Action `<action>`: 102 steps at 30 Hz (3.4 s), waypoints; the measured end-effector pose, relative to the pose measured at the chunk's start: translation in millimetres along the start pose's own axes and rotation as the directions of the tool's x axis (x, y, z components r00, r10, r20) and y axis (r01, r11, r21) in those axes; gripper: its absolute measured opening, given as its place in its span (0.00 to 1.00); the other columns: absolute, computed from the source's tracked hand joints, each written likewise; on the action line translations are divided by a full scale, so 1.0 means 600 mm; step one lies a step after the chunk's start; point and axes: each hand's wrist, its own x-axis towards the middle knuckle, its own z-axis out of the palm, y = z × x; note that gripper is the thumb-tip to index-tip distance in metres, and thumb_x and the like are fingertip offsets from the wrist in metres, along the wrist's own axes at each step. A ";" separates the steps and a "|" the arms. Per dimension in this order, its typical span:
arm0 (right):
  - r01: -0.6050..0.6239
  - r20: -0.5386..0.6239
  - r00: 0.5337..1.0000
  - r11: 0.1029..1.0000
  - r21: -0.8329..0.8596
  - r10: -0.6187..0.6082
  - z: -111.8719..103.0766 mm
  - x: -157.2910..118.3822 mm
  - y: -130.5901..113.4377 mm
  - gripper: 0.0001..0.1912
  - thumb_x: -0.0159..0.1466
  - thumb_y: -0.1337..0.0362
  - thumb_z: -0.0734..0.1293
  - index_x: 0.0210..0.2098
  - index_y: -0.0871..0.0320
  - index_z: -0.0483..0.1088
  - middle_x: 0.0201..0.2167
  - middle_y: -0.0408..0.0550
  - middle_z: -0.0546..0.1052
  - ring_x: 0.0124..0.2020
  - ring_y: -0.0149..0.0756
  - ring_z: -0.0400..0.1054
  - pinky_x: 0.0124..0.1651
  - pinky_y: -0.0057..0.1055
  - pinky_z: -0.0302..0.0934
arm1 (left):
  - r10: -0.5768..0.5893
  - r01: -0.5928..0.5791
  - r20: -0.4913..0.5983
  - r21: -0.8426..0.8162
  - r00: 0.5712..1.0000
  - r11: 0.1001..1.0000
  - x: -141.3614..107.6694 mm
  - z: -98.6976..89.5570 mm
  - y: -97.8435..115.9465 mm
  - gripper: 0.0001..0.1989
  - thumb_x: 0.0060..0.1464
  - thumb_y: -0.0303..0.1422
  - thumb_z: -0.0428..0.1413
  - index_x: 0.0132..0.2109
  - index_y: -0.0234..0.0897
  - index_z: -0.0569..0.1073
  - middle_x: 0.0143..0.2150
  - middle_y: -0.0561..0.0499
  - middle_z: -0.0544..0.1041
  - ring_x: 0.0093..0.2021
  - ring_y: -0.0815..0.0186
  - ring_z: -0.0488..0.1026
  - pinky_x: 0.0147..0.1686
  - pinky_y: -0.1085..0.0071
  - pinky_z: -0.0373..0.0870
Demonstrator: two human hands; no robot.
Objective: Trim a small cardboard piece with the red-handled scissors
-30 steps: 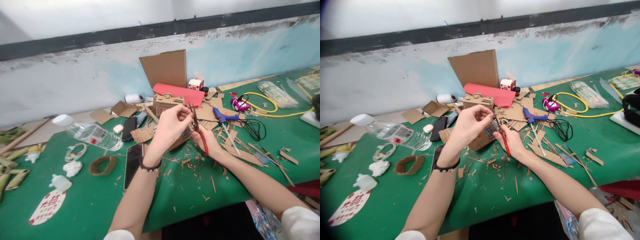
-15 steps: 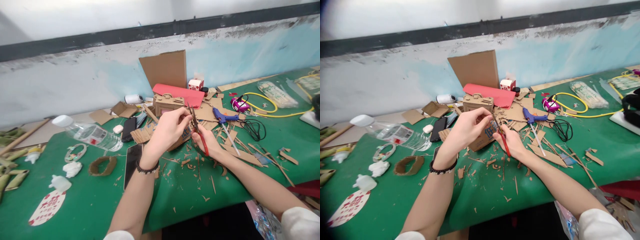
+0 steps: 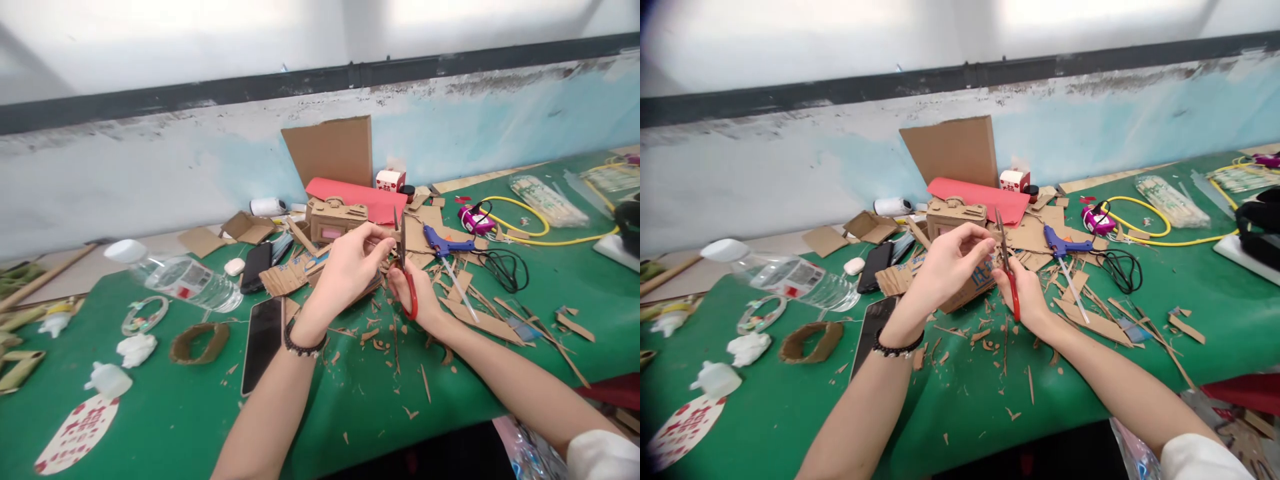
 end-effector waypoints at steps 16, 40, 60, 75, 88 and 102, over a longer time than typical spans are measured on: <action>0.048 0.119 0.992 0.990 -0.133 -0.032 -0.003 0.001 -0.003 0.27 0.73 0.36 0.59 0.44 0.54 0.69 0.24 0.46 0.76 0.24 0.41 0.71 0.30 0.32 0.61 | 0.018 -0.046 0.106 0.264 0.994 0.963 -0.011 -0.042 0.026 0.07 0.68 0.34 0.55 0.40 0.39 0.75 0.36 0.52 0.82 0.34 0.65 0.76 0.37 0.69 0.67; 0.037 0.080 0.996 0.992 -0.125 -0.027 -0.007 0.002 -0.005 0.26 0.74 0.38 0.59 0.43 0.54 0.69 0.26 0.46 0.75 0.26 0.40 0.69 0.32 0.32 0.59 | 0.016 -0.033 0.058 0.312 0.998 0.949 -0.007 -0.009 0.014 0.06 0.70 0.33 0.53 0.43 0.38 0.73 0.39 0.49 0.82 0.37 0.62 0.76 0.38 0.67 0.66; 0.085 0.135 0.990 0.938 -0.335 -0.042 -0.011 0.007 -0.007 0.22 0.72 0.41 0.59 0.36 0.52 0.62 0.24 0.45 0.73 0.25 0.40 0.69 0.32 0.31 0.55 | -0.072 -0.001 0.188 0.360 0.980 0.933 -0.015 -0.057 0.024 0.07 0.66 0.33 0.55 0.38 0.38 0.73 0.34 0.54 0.79 0.33 0.67 0.70 0.34 0.70 0.61; 0.082 0.061 0.995 0.981 -0.176 -0.073 -0.020 0.012 -0.003 0.22 0.74 0.41 0.60 0.41 0.54 0.67 0.31 0.48 0.77 0.31 0.41 0.69 0.36 0.31 0.58 | 0.041 -0.053 0.063 0.213 0.997 0.976 -0.004 -0.001 0.012 0.08 0.70 0.33 0.51 0.43 0.38 0.73 0.33 0.53 0.80 0.33 0.66 0.74 0.36 0.69 0.65; 0.096 0.124 0.990 0.963 -0.252 -0.066 -0.023 0.010 -0.019 0.25 0.72 0.38 0.60 0.35 0.53 0.64 0.25 0.43 0.70 0.25 0.36 0.62 0.31 0.30 0.53 | -0.067 0.022 0.123 0.337 0.990 0.941 -0.006 -0.051 0.019 0.09 0.67 0.36 0.56 0.39 0.38 0.78 0.34 0.52 0.82 0.34 0.64 0.75 0.35 0.68 0.65; 0.100 0.197 0.978 0.986 -0.136 -0.072 -0.025 0.008 -0.015 0.26 0.73 0.38 0.58 0.45 0.55 0.68 0.30 0.44 0.74 0.28 0.36 0.64 0.33 0.31 0.57 | -0.022 -0.017 0.115 0.324 0.993 0.946 -0.011 -0.049 0.020 0.11 0.70 0.35 0.51 0.42 0.39 0.77 0.34 0.50 0.81 0.32 0.64 0.74 0.33 0.71 0.66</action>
